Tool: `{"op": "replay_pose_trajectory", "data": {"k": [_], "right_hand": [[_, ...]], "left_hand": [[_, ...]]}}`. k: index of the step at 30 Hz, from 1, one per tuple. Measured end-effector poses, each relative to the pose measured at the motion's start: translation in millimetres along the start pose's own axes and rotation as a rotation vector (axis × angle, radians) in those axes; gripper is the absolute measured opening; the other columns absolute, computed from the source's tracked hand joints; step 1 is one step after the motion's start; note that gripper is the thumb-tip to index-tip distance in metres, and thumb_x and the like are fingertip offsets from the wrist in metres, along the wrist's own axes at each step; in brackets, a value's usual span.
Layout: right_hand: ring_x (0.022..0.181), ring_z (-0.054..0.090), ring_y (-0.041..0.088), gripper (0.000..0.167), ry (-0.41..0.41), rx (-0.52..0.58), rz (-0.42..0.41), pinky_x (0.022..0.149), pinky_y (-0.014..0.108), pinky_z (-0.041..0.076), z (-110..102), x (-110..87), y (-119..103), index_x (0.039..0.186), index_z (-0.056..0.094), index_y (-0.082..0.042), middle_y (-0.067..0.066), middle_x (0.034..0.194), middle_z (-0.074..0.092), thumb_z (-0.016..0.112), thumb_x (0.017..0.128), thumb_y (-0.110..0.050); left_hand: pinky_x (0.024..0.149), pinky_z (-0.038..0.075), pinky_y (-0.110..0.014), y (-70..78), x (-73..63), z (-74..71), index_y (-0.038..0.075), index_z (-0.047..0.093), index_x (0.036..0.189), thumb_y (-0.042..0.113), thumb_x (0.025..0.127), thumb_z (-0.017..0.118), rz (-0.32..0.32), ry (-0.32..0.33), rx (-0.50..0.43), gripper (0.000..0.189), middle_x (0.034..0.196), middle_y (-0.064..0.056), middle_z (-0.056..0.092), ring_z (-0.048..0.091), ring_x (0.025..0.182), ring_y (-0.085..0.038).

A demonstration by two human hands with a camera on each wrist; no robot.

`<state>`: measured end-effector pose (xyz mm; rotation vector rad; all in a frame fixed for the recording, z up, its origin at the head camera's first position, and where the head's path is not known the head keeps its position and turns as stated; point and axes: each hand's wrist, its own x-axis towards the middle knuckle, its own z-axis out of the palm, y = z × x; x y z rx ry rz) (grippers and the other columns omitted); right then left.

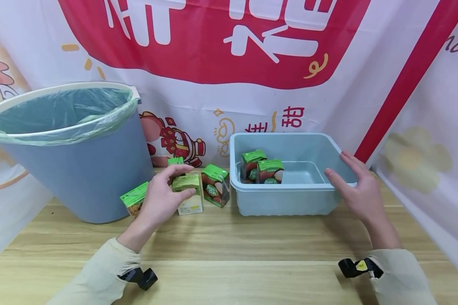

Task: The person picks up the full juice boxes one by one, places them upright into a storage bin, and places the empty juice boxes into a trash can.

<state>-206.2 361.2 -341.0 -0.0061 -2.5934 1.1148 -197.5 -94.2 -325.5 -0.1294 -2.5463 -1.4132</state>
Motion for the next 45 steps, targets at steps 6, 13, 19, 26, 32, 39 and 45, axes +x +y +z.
{"op": "replay_pose_trajectory", "data": {"k": [6,13,19,26,32,39,45], "right_hand": [[0.162,0.015,0.053,0.076,0.004,-0.001,-0.005,0.108,0.087,0.029,-0.4,-0.6,0.4,0.169,0.029,-0.024,0.012,0.178,0.021,0.059,0.104,-0.049],[0.162,0.016,0.052,0.075,0.015,0.004,-0.013,0.11,0.087,0.028,-0.5,-0.5,0.5,0.168,0.031,-0.023,0.012,0.178,0.022,0.059,0.104,-0.048],[0.162,0.016,0.052,0.074,0.012,0.008,-0.019,0.11,0.087,0.028,-0.4,-0.4,0.4,0.168,0.031,-0.023,0.012,0.178,0.023,0.059,0.104,-0.047],[0.162,0.015,0.052,0.074,0.015,0.006,-0.028,0.11,0.087,0.027,-0.6,-0.2,0.7,0.168,0.031,-0.022,0.012,0.178,0.022,0.059,0.104,-0.047],[0.162,0.016,0.052,0.074,0.012,0.008,-0.023,0.111,0.087,0.026,-0.1,0.8,0.9,0.168,0.031,-0.023,0.012,0.178,0.022,0.059,0.104,-0.047],[0.162,0.016,0.051,0.074,0.015,0.006,-0.026,0.111,0.086,0.026,0.5,1.9,0.1,0.168,0.031,-0.023,0.011,0.178,0.023,0.06,0.104,-0.047],[0.162,0.016,0.051,0.074,0.019,0.005,-0.022,0.112,0.086,0.026,-0.4,0.7,2.2,0.168,0.032,-0.022,0.012,0.178,0.023,0.06,0.104,-0.047]], "left_hand": [[0.114,0.039,-0.057,-1.3,0.5,0.1,0.022,0.071,0.13,-0.002,0.082,0.083,0.019,-0.022,0.038,0.055,0.14,-0.005,0.069,0.055,0.135,-0.032],[0.115,0.039,-0.055,-1.0,-0.3,0.4,0.022,0.073,0.124,-0.008,0.082,0.08,0.055,-0.045,0.053,0.052,0.135,-0.005,0.071,0.057,0.131,-0.031],[0.11,0.051,-0.048,-1.0,-1.4,-0.8,0.019,0.074,0.121,-0.006,0.084,0.082,0.058,-0.078,0.045,0.045,0.128,-0.002,0.075,0.067,0.125,-0.026],[0.103,0.052,-0.047,-1.8,-1.8,0.7,0.025,0.075,0.115,0.005,0.085,0.086,0.047,-0.155,0.085,0.038,0.126,0.003,0.076,0.068,0.12,-0.023],[0.106,0.05,-0.048,-3.5,-2.4,2.6,0.03,0.075,0.115,0.013,0.084,0.089,0.055,-0.195,0.081,0.038,0.125,0.007,0.076,0.066,0.124,-0.02],[0.105,0.051,-0.049,-6.3,-1.3,5.0,0.036,0.074,0.116,0.013,0.083,0.091,0.048,-0.217,0.075,0.043,0.126,0.008,0.076,0.066,0.124,-0.021],[0.091,0.053,-0.04,-8.8,0.6,7.1,0.039,0.078,0.115,0.017,0.081,0.093,0.04,-0.214,0.075,0.043,0.126,0.009,0.075,0.067,0.111,-0.019]]}}
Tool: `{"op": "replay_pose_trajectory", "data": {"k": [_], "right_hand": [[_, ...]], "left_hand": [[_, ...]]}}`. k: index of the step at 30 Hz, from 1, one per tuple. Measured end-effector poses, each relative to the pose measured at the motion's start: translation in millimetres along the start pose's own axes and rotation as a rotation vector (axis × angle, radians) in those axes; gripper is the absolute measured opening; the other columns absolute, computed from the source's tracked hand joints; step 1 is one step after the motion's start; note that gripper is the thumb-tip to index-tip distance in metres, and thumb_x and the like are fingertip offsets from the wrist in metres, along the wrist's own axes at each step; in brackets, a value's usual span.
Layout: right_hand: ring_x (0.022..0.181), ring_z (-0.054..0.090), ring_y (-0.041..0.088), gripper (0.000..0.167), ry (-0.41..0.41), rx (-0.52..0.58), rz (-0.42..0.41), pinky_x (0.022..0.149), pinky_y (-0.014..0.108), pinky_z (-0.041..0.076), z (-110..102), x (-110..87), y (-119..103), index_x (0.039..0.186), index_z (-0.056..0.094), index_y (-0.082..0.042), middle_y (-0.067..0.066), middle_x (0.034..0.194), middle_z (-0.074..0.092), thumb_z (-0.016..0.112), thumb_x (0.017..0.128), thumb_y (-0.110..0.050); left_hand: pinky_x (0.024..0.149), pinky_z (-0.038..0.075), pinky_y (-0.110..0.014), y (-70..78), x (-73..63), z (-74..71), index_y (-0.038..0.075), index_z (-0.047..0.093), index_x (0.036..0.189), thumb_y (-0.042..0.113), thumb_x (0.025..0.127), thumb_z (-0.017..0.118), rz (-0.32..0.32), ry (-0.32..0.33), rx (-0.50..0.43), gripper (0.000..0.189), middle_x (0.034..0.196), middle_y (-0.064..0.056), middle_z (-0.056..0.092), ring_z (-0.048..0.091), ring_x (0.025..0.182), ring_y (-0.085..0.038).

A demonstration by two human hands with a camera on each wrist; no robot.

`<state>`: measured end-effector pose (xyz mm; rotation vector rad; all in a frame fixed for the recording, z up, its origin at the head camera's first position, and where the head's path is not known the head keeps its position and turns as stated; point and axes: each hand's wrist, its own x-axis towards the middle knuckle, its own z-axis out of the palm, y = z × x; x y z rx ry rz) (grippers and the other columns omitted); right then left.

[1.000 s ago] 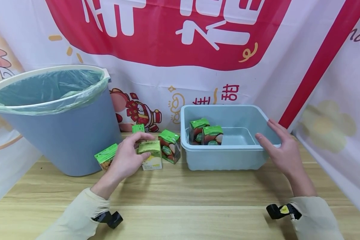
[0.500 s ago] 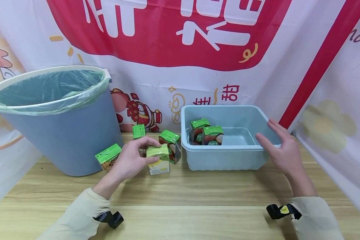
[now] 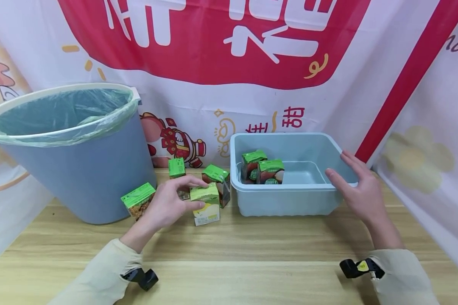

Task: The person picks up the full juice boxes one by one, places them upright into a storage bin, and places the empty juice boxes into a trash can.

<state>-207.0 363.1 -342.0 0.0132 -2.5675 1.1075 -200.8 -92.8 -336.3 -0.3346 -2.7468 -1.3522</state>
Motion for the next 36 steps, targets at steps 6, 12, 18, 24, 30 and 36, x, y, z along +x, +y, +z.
{"op": "replay_pose_trajectory", "data": {"k": [6,12,18,24,30,36], "right_hand": [[0.162,0.015,0.051,0.075,-0.011,-0.001,0.004,0.11,0.087,0.027,0.3,0.4,-0.9,0.169,0.031,-0.023,0.012,0.178,0.022,0.059,0.104,-0.048],[0.163,0.015,0.051,0.075,-0.009,-0.006,0.015,0.108,0.087,0.03,-1.2,-1.4,0.2,0.169,0.03,-0.026,0.01,0.179,0.021,0.059,0.104,-0.05],[0.162,0.016,0.052,0.076,-0.013,-0.012,0.025,0.105,0.087,0.033,-2.1,-2.4,-0.6,0.169,0.03,-0.028,0.009,0.179,0.021,0.059,0.103,-0.053],[0.162,0.016,0.053,0.076,-0.014,-0.016,0.019,0.105,0.087,0.032,-1.5,-1.4,-2.0,0.169,0.03,-0.026,0.01,0.179,0.021,0.059,0.103,-0.051],[0.161,0.017,0.053,0.076,-0.013,-0.014,0.014,0.106,0.087,0.031,-0.9,-1.2,-3.6,0.169,0.03,-0.025,0.012,0.178,0.022,0.059,0.104,-0.05],[0.16,0.019,0.054,0.076,-0.01,-0.016,0.007,0.105,0.087,0.032,-1.4,-1.4,-3.2,0.169,0.03,-0.024,0.014,0.178,0.023,0.06,0.103,-0.049]], "left_hand": [[0.081,0.05,-0.032,0.4,-0.7,-0.8,0.039,0.081,0.112,0.02,0.079,0.094,0.001,0.012,-0.006,0.04,0.127,0.01,0.075,0.067,0.106,-0.017],[0.082,0.05,-0.033,6.4,-3.6,-2.8,0.037,0.082,0.113,0.021,0.08,0.094,0.008,0.018,-0.028,0.039,0.128,0.011,0.075,0.066,0.105,-0.017],[0.073,0.05,-0.031,13.2,-5.7,-9.8,0.035,0.082,0.115,0.022,0.081,0.093,0.04,0.027,-0.05,0.038,0.124,0.01,0.076,0.065,0.096,-0.018],[0.077,0.053,-0.033,22.8,-4.2,-16.7,0.03,0.082,0.117,0.022,0.083,0.092,0.096,0.043,-0.055,0.035,0.122,0.006,0.079,0.069,0.098,-0.018],[0.068,0.051,-0.03,35.7,-2.9,-26.9,0.028,0.083,0.116,0.023,0.084,0.092,0.143,0.072,-0.04,0.034,0.105,0.004,0.081,0.068,0.086,-0.017],[0.064,0.051,-0.031,52.6,-1.4,-40.4,0.027,0.083,0.116,0.025,0.084,0.091,0.158,0.112,-0.006,0.033,0.101,0.001,0.081,0.069,0.087,-0.018]]}}
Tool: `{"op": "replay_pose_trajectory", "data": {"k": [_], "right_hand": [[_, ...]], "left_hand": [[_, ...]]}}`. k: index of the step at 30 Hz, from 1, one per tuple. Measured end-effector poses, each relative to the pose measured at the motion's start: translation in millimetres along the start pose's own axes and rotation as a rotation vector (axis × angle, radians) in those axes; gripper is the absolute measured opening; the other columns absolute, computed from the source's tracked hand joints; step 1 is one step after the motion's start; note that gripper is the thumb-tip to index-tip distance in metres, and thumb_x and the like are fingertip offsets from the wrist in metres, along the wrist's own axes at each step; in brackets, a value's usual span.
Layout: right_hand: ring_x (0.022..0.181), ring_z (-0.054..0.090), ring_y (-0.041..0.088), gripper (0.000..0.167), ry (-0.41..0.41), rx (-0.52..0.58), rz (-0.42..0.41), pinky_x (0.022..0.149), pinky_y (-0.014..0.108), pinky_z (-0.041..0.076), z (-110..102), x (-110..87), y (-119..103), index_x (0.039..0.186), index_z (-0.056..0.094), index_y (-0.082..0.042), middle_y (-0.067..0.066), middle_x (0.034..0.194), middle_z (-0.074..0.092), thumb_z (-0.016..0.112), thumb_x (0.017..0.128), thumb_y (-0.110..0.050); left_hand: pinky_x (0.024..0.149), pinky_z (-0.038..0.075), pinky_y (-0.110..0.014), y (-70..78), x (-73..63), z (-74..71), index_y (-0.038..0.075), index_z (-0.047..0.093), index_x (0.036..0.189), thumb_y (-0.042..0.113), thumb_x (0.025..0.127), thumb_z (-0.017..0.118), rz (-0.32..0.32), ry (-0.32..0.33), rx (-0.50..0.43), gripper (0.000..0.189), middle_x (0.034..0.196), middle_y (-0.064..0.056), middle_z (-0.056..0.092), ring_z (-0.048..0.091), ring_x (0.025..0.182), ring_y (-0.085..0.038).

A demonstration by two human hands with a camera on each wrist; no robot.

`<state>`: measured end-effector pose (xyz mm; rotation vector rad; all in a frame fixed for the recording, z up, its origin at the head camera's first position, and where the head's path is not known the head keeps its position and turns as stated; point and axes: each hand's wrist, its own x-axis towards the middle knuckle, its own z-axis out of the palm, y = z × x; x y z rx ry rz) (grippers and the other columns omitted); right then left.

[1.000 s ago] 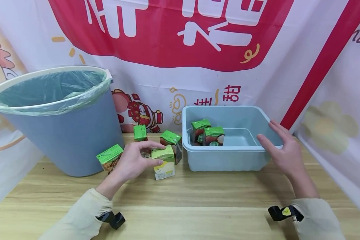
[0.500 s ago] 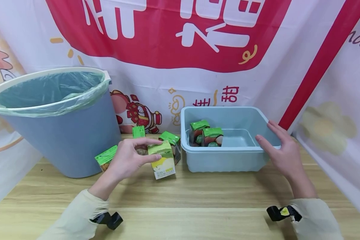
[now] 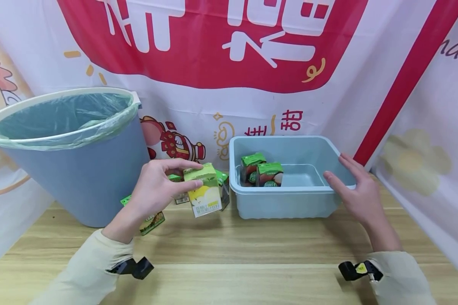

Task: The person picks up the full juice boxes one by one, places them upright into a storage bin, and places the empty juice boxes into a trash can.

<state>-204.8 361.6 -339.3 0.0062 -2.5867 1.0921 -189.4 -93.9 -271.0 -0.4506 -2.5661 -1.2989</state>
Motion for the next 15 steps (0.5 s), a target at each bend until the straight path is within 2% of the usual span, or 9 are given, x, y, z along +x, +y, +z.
{"op": "replay_pose_trajectory", "data": {"k": [5,12,15], "right_hand": [[0.159,0.02,0.055,0.076,0.001,0.005,-0.006,0.105,0.087,0.032,0.6,0.5,1.5,0.169,0.031,-0.023,0.014,0.177,0.024,0.06,0.103,-0.048],[0.16,0.018,0.055,0.076,-0.002,0.007,-0.006,0.103,0.087,0.034,0.6,0.2,0.5,0.169,0.03,-0.023,0.015,0.178,0.022,0.06,0.104,-0.048],[0.16,0.018,0.056,0.077,-0.004,0.009,-0.004,0.102,0.087,0.035,0.8,0.0,0.2,0.169,0.029,-0.023,0.015,0.178,0.022,0.06,0.103,-0.048]], "left_hand": [[0.066,0.053,-0.033,14.9,7.4,-10.9,0.025,0.083,0.118,0.025,0.085,0.091,0.006,0.02,0.016,0.034,0.102,-0.001,0.081,0.07,0.088,-0.018],[0.056,0.044,-0.032,34.9,24.5,-20.9,0.025,0.082,0.119,0.025,0.087,0.089,0.079,0.064,0.028,0.032,0.082,-0.002,0.077,0.065,0.07,-0.023],[0.058,0.049,-0.031,41.7,33.8,-20.6,0.024,0.082,0.12,0.024,0.088,0.089,0.087,0.083,0.012,0.032,0.088,-0.002,0.078,0.068,0.074,-0.02]]}}
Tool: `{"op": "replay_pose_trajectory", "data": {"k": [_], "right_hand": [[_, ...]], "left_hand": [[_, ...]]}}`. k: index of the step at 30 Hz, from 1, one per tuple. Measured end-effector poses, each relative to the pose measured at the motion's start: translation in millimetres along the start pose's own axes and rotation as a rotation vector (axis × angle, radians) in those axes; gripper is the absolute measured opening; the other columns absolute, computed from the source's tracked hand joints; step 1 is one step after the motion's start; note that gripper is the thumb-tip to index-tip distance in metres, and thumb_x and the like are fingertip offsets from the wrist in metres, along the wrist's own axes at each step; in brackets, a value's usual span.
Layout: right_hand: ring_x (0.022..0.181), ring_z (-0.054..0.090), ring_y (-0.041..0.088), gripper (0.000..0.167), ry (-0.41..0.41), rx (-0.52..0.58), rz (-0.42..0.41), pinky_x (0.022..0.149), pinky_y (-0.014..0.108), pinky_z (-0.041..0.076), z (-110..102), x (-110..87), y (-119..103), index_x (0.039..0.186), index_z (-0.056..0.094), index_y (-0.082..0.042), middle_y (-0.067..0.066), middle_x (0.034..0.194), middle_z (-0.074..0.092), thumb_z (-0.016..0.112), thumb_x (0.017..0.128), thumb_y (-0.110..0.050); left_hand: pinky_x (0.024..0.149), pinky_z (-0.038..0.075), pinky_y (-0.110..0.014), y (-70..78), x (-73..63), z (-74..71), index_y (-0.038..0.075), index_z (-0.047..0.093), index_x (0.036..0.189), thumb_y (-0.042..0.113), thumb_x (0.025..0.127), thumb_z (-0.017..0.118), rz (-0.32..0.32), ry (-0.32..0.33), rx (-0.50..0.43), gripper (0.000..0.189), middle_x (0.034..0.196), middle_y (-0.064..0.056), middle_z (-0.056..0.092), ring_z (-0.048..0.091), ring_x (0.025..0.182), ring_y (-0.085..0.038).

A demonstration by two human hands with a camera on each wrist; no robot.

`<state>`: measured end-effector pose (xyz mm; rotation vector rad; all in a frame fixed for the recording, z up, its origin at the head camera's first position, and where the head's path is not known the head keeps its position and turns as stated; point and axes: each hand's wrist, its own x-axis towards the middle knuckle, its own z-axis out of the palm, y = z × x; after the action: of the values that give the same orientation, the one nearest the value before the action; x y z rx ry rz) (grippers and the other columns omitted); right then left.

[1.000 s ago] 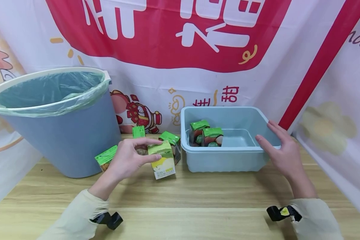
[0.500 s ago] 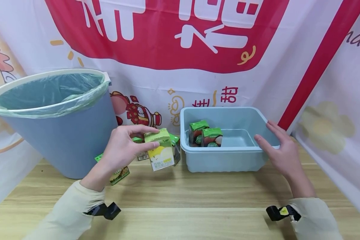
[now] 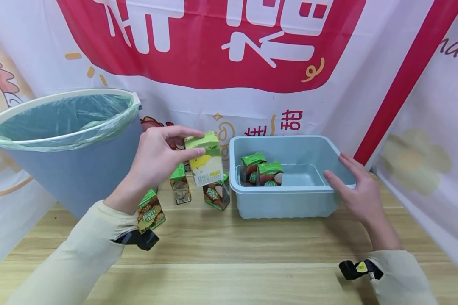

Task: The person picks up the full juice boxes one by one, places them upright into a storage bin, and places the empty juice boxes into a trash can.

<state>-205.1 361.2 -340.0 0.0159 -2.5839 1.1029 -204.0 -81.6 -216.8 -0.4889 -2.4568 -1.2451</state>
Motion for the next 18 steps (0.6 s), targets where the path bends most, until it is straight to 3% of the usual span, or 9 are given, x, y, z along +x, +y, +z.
{"op": "replay_pose_trajectory", "data": {"k": [6,14,18], "right_hand": [[0.159,0.019,0.056,0.077,0.003,-0.002,0.002,0.101,0.087,0.035,-0.1,-0.1,-0.5,0.169,0.029,-0.022,0.016,0.177,0.022,0.06,0.103,-0.048],[0.159,0.019,0.055,0.076,0.002,0.001,0.001,0.103,0.087,0.035,0.1,0.2,-0.9,0.169,0.03,-0.023,0.015,0.177,0.023,0.06,0.104,-0.048],[0.159,0.019,0.056,0.077,0.0,-0.004,0.005,0.101,0.087,0.037,0.3,0.3,-0.8,0.169,0.029,-0.023,0.016,0.178,0.022,0.06,0.103,-0.049]], "left_hand": [[0.068,0.06,-0.029,9.2,18.0,8.7,0.021,0.082,0.121,0.024,0.089,0.087,-0.017,0.057,-0.072,0.033,0.113,-0.003,0.079,0.073,0.093,-0.018],[0.078,0.063,-0.032,15.8,32.7,29.8,0.02,0.082,0.122,0.023,0.089,0.087,-0.016,0.075,-0.194,0.033,0.11,-0.004,0.079,0.072,0.095,-0.018],[0.072,0.059,-0.029,16.9,35.5,45.8,0.02,0.082,0.12,0.022,0.09,0.087,0.005,0.046,-0.227,0.031,0.113,0.0,0.078,0.069,0.092,-0.017]]}}
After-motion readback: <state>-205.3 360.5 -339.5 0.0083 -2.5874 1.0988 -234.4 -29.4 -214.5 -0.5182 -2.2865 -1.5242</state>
